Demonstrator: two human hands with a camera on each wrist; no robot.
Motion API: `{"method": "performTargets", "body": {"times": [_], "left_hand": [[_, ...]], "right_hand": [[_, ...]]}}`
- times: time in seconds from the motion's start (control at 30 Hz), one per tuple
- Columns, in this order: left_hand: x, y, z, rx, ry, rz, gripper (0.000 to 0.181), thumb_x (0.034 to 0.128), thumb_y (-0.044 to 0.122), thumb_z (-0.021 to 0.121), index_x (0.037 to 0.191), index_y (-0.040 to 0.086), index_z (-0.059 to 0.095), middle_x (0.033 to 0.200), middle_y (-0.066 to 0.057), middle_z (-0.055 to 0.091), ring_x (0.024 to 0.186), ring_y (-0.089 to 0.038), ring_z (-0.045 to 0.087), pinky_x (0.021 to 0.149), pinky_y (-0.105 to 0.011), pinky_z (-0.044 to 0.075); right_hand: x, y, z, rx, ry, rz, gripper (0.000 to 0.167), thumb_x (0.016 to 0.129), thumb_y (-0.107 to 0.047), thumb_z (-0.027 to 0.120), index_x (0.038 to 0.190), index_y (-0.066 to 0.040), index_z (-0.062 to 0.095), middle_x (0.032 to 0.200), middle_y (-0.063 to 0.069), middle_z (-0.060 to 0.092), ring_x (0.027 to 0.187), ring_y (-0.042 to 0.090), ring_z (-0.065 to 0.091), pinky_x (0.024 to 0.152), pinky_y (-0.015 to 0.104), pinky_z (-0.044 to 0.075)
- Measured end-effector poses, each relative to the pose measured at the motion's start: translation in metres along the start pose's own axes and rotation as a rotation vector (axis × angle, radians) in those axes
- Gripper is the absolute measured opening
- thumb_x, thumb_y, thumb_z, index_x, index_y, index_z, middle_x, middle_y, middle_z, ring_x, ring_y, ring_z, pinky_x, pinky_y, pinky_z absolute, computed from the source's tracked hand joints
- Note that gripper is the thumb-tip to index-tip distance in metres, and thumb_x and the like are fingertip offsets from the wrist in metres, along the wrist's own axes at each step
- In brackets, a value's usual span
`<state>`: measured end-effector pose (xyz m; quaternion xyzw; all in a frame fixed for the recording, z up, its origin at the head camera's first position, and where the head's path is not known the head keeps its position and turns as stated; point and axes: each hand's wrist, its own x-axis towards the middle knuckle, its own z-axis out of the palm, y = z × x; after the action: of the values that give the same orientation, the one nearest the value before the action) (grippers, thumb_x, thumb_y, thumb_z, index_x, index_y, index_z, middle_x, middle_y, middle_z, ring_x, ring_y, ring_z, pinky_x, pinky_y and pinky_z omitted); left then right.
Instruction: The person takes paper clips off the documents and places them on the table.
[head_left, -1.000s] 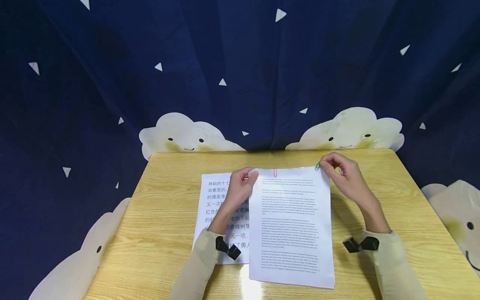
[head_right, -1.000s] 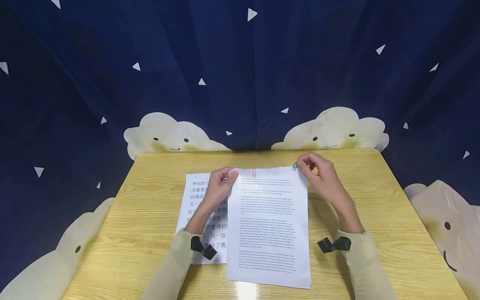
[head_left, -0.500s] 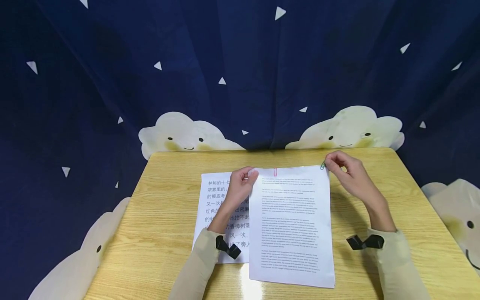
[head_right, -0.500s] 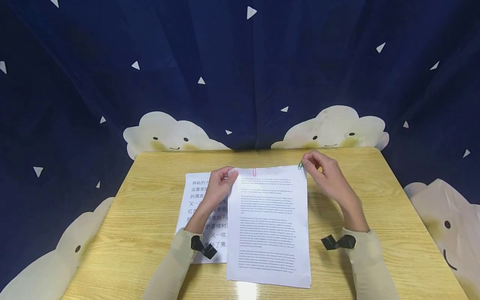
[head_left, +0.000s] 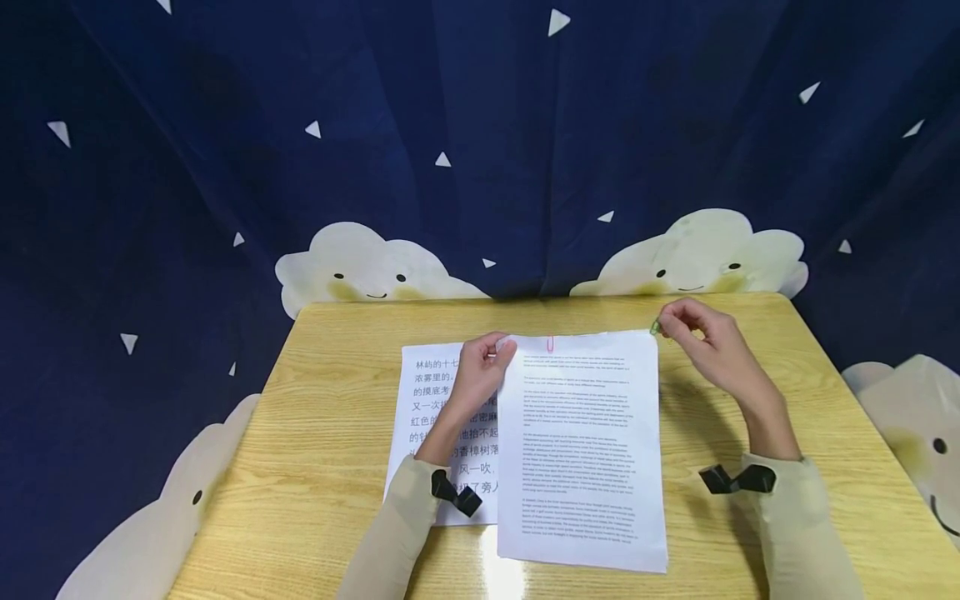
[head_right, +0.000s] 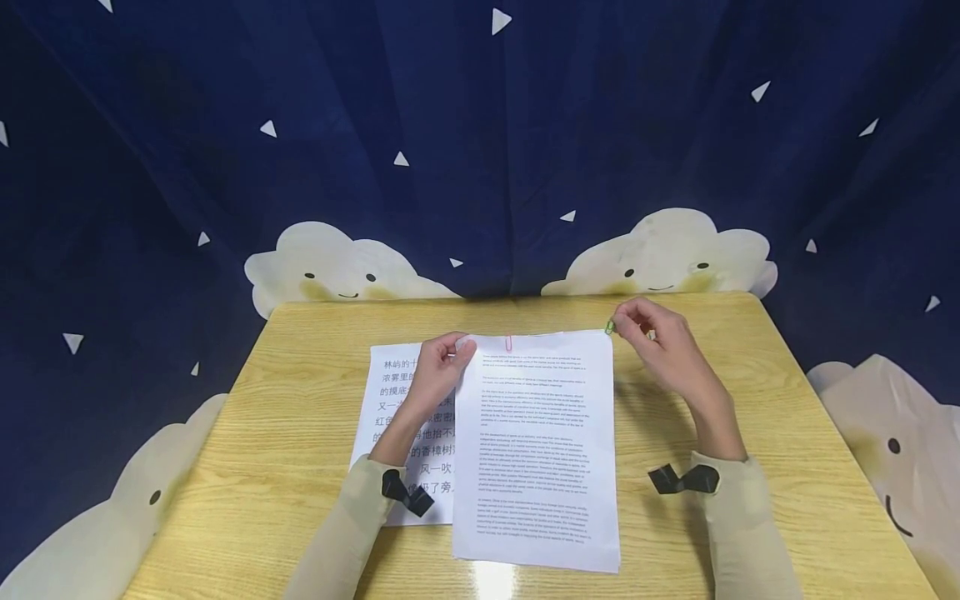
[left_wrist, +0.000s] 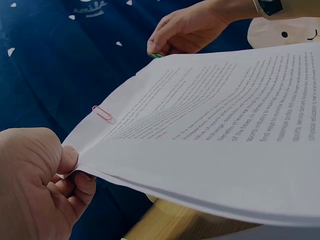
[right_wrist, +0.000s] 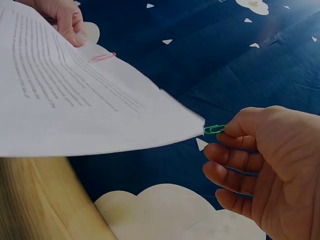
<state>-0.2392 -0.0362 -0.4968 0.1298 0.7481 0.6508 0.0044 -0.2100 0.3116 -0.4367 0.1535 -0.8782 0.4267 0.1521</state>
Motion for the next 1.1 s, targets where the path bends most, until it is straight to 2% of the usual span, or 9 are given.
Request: {"method": "performTargets", "body": {"times": [0.33,0.5,0.63,0.87,1.1], "left_hand": [[0.002,-0.001,-0.002,-0.018,-0.012,0.022,0.023,0.1068,0.015,0.061,0.117,0.000,0.074,0.091,-0.014,0.076,0.068,-0.012,0.069,0.061,-0.023,0.054],[0.002,-0.001,-0.002,-0.019,-0.009,0.025,0.022,0.1068,0.015,0.061,0.113,0.001,0.075,0.089,-0.013,0.075,0.067,-0.012,0.069,0.060,-0.022,0.054],[0.001,0.000,-0.001,-0.019,-0.009,0.022,0.021,0.1069,0.016,0.061,0.111,0.002,0.076,0.088,-0.012,0.075,0.067,-0.013,0.068,0.059,-0.023,0.053],[0.000,0.000,0.001,-0.029,-0.014,0.014,0.021,0.1069,0.017,0.061,0.109,0.002,0.076,0.087,-0.013,0.074,0.065,-0.013,0.066,0.058,-0.022,0.051],[-0.001,0.001,0.001,-0.033,-0.005,0.000,0.021,0.1068,0.016,0.060,0.109,0.001,0.075,0.087,-0.012,0.074,0.066,-0.012,0.067,0.058,-0.022,0.052]], "right_hand": [[0.000,0.006,-0.010,-0.015,0.023,0.003,0.011,0.106,-0.014,0.062,0.106,-0.007,0.070,0.090,0.009,0.065,0.080,0.011,0.054,0.066,0.021,0.040],[0.001,0.011,-0.010,-0.050,0.028,-0.003,0.010,0.104,-0.014,0.065,0.105,-0.007,0.072,0.092,0.007,0.068,0.082,0.008,0.054,0.071,0.018,0.041],[0.001,0.015,-0.010,-0.079,0.024,-0.012,0.008,0.103,-0.012,0.067,0.105,-0.007,0.074,0.094,0.005,0.070,0.083,0.006,0.055,0.075,0.016,0.041],[0.001,0.023,-0.010,-0.111,0.010,-0.034,0.007,0.101,-0.008,0.069,0.104,-0.005,0.074,0.095,0.008,0.072,0.082,0.005,0.056,0.073,0.015,0.042],[0.002,0.033,-0.007,-0.115,0.003,-0.014,0.006,0.101,-0.008,0.069,0.103,-0.006,0.075,0.094,0.008,0.072,0.081,0.005,0.056,0.072,0.016,0.043]]}}
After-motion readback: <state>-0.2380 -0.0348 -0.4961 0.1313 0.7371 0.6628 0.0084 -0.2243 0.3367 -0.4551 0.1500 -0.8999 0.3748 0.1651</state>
